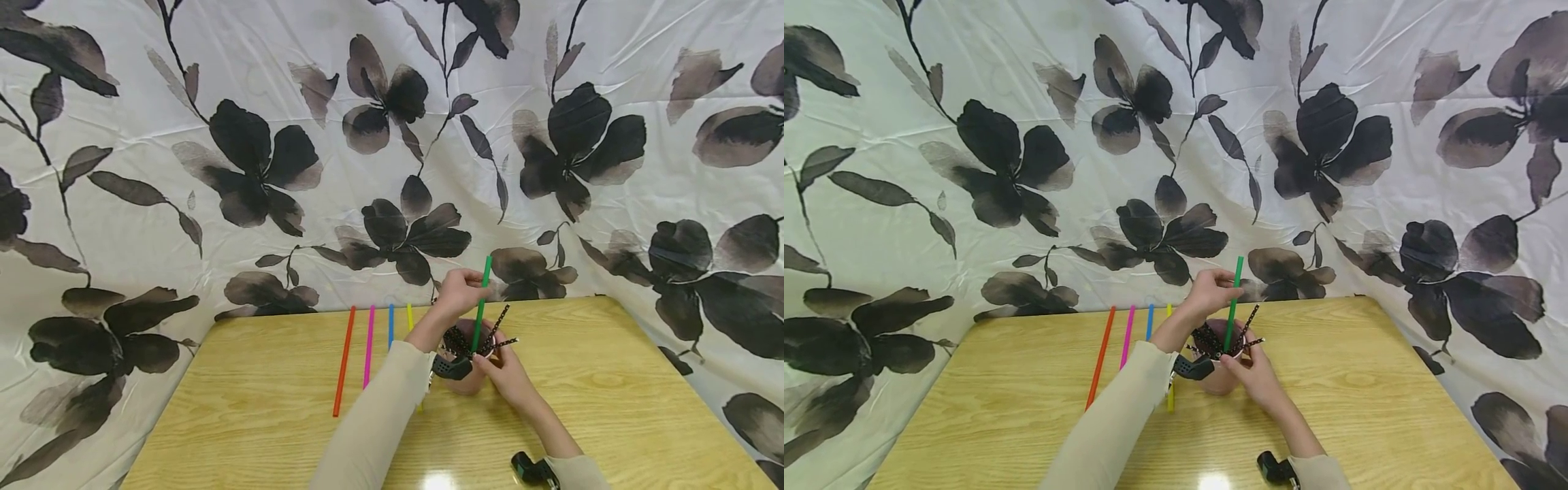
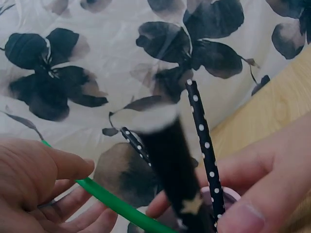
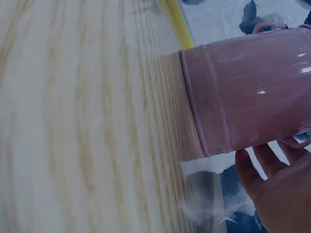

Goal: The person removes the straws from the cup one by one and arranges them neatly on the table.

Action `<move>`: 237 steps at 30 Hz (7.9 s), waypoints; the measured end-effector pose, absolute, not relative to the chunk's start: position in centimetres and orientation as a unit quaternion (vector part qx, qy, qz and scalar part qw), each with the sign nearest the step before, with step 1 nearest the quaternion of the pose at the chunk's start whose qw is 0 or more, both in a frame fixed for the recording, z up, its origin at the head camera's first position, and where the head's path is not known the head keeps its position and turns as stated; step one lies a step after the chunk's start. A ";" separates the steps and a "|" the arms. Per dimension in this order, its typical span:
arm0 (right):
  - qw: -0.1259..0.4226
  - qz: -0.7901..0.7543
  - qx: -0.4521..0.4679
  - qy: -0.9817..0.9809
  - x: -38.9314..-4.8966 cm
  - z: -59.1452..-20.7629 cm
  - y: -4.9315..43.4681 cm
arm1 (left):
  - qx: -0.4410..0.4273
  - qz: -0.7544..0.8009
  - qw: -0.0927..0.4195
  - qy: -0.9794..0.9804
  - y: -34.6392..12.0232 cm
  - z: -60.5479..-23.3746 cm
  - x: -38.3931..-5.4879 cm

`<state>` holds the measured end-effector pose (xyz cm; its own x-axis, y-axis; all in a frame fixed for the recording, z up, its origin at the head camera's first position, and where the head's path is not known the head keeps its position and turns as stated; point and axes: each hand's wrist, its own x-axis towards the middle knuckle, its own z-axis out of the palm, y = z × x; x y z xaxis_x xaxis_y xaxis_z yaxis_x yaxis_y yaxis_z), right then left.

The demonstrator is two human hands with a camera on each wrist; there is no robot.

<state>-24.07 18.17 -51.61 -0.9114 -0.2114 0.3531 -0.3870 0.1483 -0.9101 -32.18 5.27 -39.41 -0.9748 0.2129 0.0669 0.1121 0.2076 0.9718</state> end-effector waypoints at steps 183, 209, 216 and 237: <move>0.104 0.599 0.200 -0.768 -23.9 -52.1 18.3 | -0.082 0.505 -0.003 0.859 -24.1 -52.5 -33.7; 0.107 0.593 0.199 -0.773 -24.0 -51.9 18.5 | -0.085 0.501 0.009 0.861 -24.1 -51.7 -33.7; 0.108 0.590 0.198 -0.775 -23.9 -51.9 18.3 | -0.085 0.528 0.009 0.845 -24.3 -51.6 -33.6; 0.103 0.596 0.192 -0.773 -23.7 -51.8 18.3 | -0.068 0.492 -0.006 0.868 -24.4 -51.9 -33.8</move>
<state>-23.74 18.28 -51.84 -0.9055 -0.1740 0.3871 -0.4186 0.2151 -0.8824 -33.75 -24.41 -51.91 -0.9906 -0.1247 -0.0566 -0.1127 0.5072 0.8544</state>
